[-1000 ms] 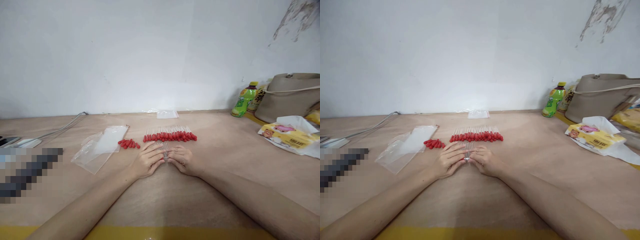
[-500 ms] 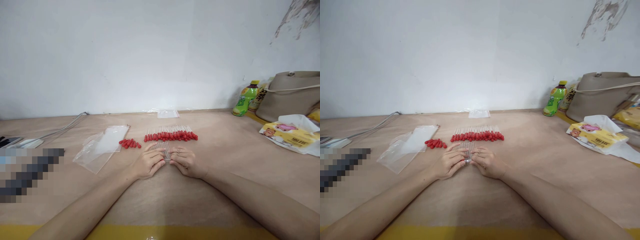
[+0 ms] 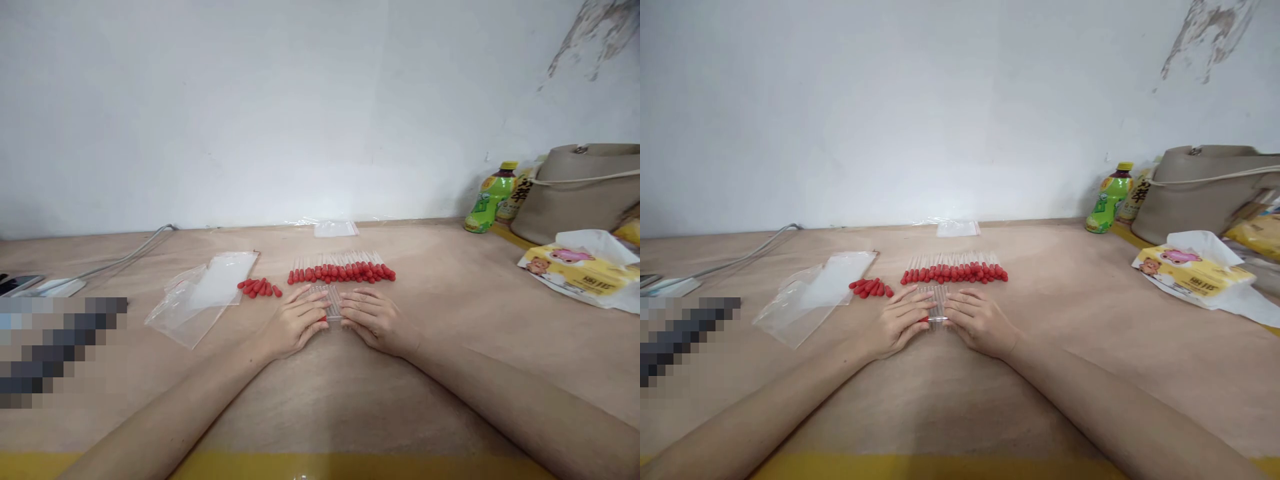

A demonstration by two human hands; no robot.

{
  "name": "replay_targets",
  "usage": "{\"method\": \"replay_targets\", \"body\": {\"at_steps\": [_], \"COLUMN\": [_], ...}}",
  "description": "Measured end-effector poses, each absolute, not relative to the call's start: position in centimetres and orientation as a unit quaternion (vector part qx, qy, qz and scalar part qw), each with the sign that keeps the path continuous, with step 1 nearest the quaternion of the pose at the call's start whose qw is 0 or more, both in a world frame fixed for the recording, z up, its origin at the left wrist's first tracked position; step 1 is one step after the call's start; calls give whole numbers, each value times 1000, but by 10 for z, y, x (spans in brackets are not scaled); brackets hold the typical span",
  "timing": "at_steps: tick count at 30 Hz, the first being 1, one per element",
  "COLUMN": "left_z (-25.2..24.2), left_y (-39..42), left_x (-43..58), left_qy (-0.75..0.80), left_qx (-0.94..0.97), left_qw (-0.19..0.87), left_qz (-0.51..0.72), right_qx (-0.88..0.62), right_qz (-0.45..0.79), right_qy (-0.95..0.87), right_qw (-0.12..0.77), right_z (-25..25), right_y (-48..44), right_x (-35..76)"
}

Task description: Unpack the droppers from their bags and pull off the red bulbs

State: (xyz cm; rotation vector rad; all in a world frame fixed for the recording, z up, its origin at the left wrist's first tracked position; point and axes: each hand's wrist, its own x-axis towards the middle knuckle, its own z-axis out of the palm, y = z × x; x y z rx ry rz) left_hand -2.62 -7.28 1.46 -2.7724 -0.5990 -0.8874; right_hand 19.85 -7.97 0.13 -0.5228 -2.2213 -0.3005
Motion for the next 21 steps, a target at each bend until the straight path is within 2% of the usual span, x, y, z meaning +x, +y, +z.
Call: {"method": "replay_targets", "body": {"at_steps": [4, 9, 21], "left_z": [11, 10, 18], "left_y": [-70, -69, -77], "left_x": [-25, -23, -22], "left_qy": [-200, -211, -181], "left_qx": [-923, -917, -927], "left_qw": [106, 118, 139], "left_qz": [-310, -315, -299], "right_qx": [-241, -203, -164], "right_qz": [-75, -47, -98], "right_qy": [-877, -890, -899], "right_qw": [409, 406, 393], "right_z": [-2, -7, 1], "right_y": [-75, -69, -79], "right_x": [195, 191, 195]}}
